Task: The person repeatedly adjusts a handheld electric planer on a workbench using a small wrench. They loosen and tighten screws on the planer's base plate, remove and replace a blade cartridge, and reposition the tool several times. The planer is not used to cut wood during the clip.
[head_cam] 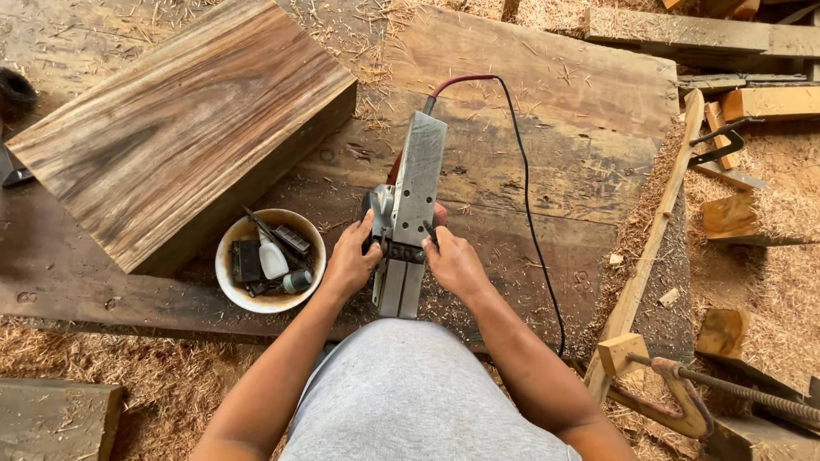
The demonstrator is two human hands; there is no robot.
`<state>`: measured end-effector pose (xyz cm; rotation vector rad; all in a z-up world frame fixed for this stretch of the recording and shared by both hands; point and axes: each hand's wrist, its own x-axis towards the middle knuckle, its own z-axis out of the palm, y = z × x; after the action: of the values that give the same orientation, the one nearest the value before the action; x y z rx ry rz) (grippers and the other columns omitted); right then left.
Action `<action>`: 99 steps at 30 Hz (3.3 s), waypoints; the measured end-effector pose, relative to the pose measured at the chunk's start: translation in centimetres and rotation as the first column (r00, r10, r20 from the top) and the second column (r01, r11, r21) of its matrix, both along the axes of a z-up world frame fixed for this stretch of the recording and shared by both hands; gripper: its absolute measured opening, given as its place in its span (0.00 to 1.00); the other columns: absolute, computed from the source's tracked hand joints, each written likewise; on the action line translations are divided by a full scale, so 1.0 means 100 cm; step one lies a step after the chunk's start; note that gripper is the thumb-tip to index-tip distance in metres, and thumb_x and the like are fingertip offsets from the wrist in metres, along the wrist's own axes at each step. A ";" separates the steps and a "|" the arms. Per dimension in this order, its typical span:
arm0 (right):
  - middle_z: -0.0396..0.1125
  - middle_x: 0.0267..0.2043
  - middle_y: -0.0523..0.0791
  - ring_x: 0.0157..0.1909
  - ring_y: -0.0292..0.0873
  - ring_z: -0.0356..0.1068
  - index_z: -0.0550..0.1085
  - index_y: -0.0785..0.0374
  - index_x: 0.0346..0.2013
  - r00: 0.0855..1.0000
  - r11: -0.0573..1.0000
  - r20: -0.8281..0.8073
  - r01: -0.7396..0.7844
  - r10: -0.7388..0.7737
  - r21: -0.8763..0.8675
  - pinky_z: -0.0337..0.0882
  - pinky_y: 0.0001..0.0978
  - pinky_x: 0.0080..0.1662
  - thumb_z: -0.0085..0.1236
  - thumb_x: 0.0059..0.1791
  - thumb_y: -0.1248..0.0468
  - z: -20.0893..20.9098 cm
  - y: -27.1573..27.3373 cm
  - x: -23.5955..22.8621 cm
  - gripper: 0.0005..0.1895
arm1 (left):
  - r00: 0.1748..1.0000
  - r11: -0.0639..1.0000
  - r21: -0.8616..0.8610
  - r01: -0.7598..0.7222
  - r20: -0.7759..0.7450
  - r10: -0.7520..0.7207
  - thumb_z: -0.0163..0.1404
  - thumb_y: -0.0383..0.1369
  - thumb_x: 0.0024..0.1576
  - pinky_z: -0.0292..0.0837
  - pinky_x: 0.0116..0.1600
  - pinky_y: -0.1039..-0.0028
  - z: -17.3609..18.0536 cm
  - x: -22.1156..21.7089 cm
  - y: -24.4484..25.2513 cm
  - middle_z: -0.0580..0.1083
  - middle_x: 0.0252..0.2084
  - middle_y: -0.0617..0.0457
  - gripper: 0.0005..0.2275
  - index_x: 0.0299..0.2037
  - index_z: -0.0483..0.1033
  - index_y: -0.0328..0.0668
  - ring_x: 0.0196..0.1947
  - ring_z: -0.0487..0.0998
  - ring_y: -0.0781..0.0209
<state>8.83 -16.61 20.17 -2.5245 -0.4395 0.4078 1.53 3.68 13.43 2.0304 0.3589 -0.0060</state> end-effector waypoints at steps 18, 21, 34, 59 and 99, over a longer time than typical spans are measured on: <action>0.74 0.37 0.53 0.41 0.53 0.76 0.69 0.62 0.42 0.973 0.986 -0.229 -0.022 -0.016 -0.163 0.71 0.52 0.44 0.45 0.57 0.52 0.030 0.013 0.008 0.15 | 0.995 0.998 -0.055 -0.037 -0.098 0.031 0.50 0.36 0.61 0.60 0.69 0.60 0.017 0.001 -0.003 0.58 0.72 0.33 0.28 0.73 0.59 0.57 0.70 0.61 0.37; 0.74 0.42 0.50 0.45 0.52 0.75 0.68 0.61 0.42 0.961 0.958 -0.237 -0.193 0.142 -0.210 0.71 0.52 0.46 0.44 0.56 0.55 0.032 0.014 0.020 0.13 | 0.999 1.000 -0.023 -0.021 -0.041 0.020 0.50 0.36 0.61 0.60 0.69 0.59 0.014 0.000 -0.001 0.59 0.71 0.32 0.27 0.72 0.59 0.54 0.70 0.62 0.36; 0.72 0.27 0.54 0.33 0.62 0.74 0.68 0.61 0.33 0.937 0.949 0.255 -0.171 0.240 -0.265 0.71 0.58 0.37 0.54 0.53 0.50 -0.003 0.009 0.018 0.17 | 0.977 0.977 0.211 0.032 0.200 -0.075 0.49 0.35 0.59 0.62 0.70 0.55 -0.001 -0.006 0.000 0.62 0.68 0.30 0.26 0.70 0.65 0.48 0.66 0.64 0.32; 0.62 0.23 0.41 0.27 0.44 0.69 0.66 0.57 0.25 0.421 0.375 0.458 -0.907 0.783 0.194 0.69 0.39 0.30 0.65 0.42 0.64 -0.008 -0.004 0.102 0.13 | 0.846 0.892 0.269 0.363 0.306 -0.436 0.45 0.33 0.49 0.53 0.75 0.44 -0.006 0.027 0.030 0.52 0.78 0.40 0.32 0.69 0.66 0.42 0.78 0.41 0.22; 0.75 0.38 0.54 0.43 0.60 0.75 0.70 0.57 0.43 0.993 0.947 -0.068 -0.109 0.093 -0.301 0.72 0.56 0.42 0.57 0.50 0.53 0.020 0.047 0.021 0.14 | 0.870 0.954 0.183 0.238 0.396 -0.293 0.48 0.31 0.51 0.54 0.73 0.46 -0.021 0.022 0.020 0.53 0.76 0.38 0.28 0.66 0.66 0.42 0.77 0.43 0.25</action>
<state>10.92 -11.91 22.17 -2.7882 -0.5214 0.6223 3.75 5.70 11.30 2.1264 -0.2013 0.2881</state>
